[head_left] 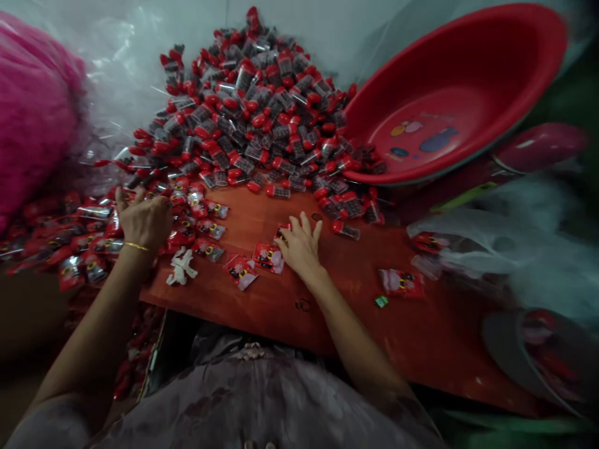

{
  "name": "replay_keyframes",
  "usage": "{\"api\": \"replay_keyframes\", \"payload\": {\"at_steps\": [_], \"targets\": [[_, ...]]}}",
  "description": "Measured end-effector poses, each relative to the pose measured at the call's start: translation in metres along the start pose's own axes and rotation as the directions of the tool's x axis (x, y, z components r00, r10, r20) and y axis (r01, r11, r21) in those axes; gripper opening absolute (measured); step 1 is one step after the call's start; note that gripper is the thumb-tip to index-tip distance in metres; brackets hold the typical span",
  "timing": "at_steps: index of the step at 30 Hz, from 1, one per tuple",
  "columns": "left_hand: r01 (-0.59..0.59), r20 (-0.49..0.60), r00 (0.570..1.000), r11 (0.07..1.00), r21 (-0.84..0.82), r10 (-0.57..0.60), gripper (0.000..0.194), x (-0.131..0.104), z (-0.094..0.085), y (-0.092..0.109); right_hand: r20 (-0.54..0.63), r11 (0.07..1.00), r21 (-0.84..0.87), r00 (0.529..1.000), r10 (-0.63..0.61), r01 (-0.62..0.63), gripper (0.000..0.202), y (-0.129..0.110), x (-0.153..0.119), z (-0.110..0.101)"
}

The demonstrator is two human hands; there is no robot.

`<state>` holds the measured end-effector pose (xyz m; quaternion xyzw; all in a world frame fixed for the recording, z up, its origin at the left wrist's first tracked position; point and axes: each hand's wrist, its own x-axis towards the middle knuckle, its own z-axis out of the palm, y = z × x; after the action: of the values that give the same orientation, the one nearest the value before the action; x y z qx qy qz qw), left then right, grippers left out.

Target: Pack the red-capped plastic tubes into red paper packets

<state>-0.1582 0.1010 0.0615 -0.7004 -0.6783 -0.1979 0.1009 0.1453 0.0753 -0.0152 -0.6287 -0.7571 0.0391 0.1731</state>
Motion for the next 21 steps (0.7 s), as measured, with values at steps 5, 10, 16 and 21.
{"api": "replay_keyframes", "payload": {"at_steps": [5, 10, 16, 21], "targets": [[-0.095, 0.061, 0.994, 0.995, -0.001, 0.095, 0.053, 0.013, 0.021, -0.011, 0.063, 0.964, 0.196, 0.979, -0.193, 0.177, 0.076, -0.052, 0.024, 0.006], [-0.207, 0.253, 0.947, 0.978, 0.01, 0.198, 0.051, 0.027, 0.052, -0.027, 0.291, 0.921, 0.288, 0.892, -0.347, 0.264, 0.129, -0.116, 0.059, 0.031], [-0.218, 0.184, 0.959, 0.976, 0.001, 0.214, 0.044, 0.026, 0.048, -0.079, 0.263, 0.907, 0.286, 0.885, -0.385, 0.31, 0.09, -0.145, 0.087, 0.06], [-0.162, 0.181, 0.972, 0.986, 0.047, 0.152, 0.038, 0.011, 0.035, -0.114, 0.273, 0.858, 0.316, 0.828, -0.49, 0.404, 0.066, -0.163, 0.114, 0.071]]}}
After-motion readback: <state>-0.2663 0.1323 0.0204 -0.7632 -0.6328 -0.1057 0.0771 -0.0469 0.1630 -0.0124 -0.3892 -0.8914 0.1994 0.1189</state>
